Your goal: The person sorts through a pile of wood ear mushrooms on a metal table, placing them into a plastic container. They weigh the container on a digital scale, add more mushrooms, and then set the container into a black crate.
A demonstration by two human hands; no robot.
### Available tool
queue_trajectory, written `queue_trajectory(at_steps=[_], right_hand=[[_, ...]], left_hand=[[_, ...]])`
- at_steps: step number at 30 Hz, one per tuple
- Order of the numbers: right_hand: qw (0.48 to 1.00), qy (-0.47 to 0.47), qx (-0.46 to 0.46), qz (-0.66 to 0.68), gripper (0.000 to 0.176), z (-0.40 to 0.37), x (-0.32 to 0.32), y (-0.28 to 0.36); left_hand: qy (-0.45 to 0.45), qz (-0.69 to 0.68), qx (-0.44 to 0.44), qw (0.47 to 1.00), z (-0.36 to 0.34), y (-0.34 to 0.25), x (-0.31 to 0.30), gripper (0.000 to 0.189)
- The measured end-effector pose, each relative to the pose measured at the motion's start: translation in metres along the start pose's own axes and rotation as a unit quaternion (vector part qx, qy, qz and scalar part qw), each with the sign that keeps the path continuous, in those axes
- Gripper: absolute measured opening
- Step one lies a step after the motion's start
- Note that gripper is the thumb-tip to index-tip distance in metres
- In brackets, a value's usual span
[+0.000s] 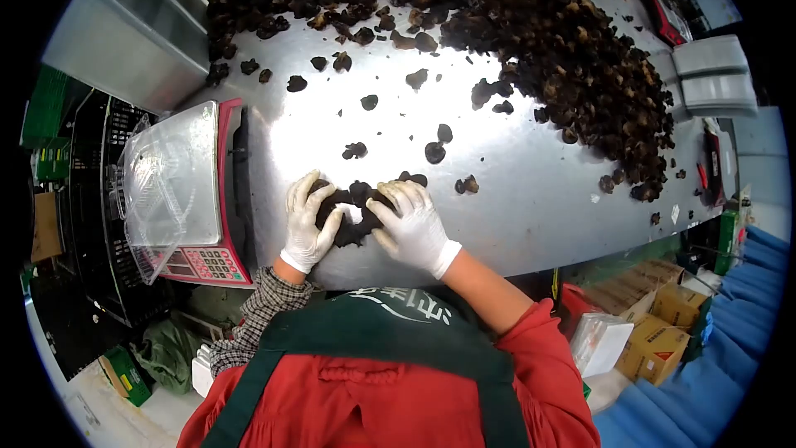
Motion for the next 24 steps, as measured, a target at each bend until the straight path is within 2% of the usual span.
queue_trajectory(at_steps=[3, 4, 7, 8, 11, 12, 14, 15, 17, 19, 21, 23, 24], right_hand=[[0.999, -0.007, 0.016, 0.032, 0.048, 0.011, -0.012, -0.005], [0.999, -0.008, 0.002, 0.04, 0.051, 0.016, -0.014, -0.011], [0.998, -0.024, -0.015, 0.056, 0.044, 0.056, -0.003, -0.017], [0.999, -0.017, -0.022, 0.029, 0.04, 0.071, 0.008, -0.021], [0.993, 0.094, -0.015, -0.071, 0.016, 0.099, 0.033, -0.031], [0.997, 0.072, -0.009, -0.028, 0.013, 0.098, 0.033, -0.034], [0.998, 0.031, 0.002, 0.054, 0.008, 0.09, 0.026, -0.048], [0.996, 0.01, 0.022, 0.083, 0.011, 0.081, 0.005, -0.047], [0.99, -0.004, 0.08, 0.113, 0.011, 0.049, -0.033, -0.047], [0.991, 0.011, 0.109, 0.082, 0.013, 0.011, -0.054, -0.05], [0.993, -0.023, 0.098, 0.06, 0.016, -0.028, -0.051, -0.051], [0.995, -0.048, 0.074, 0.042, 0.023, -0.041, -0.049, -0.05], [0.993, -0.054, 0.094, 0.038, 0.022, -0.039, -0.049, -0.055]], left_hand=[[0.013, -0.019, -0.02, 1.0, -0.002, 0.004, -0.014, 0.056], [0.042, -0.019, -0.013, 0.999, -0.003, 0.011, -0.019, 0.067], [0.065, -0.012, -0.004, 0.998, -0.003, 0.017, -0.024, 0.079], [0.069, 0.003, 0.001, 0.998, -0.004, 0.022, -0.021, 0.09], [0.078, -0.003, -0.017, 0.997, 0.004, 0.019, -0.016, 0.095], [0.087, 0.002, -0.016, 0.996, 0.005, 0.017, -0.017, 0.104], [0.066, -0.015, -0.025, 0.997, 0.001, 0.017, -0.02, 0.109], [0.056, -0.026, -0.031, 0.998, -0.001, 0.018, -0.021, 0.111], [0.088, 0.024, -0.038, 0.995, -0.006, 0.023, -0.027, 0.121], [0.123, 0.001, -0.061, 0.991, -0.007, 0.017, -0.03, 0.131], [0.151, 0.004, -0.041, 0.988, -0.009, 0.012, -0.027, 0.14], [0.17, 0.007, -0.01, 0.985, -0.008, 0.007, -0.019, 0.141], [0.163, 0.002, -0.002, 0.987, -0.006, 0.006, -0.015, 0.142]])
Point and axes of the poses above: each hand's wrist, its own z-axis towards the middle knuckle, its own x-axis out of the palm, y = z × x, the point moved 2 cm from there along z, towards the middle knuckle, and after that the axes turned 7 degrees about -z, right-handed, at the moved point
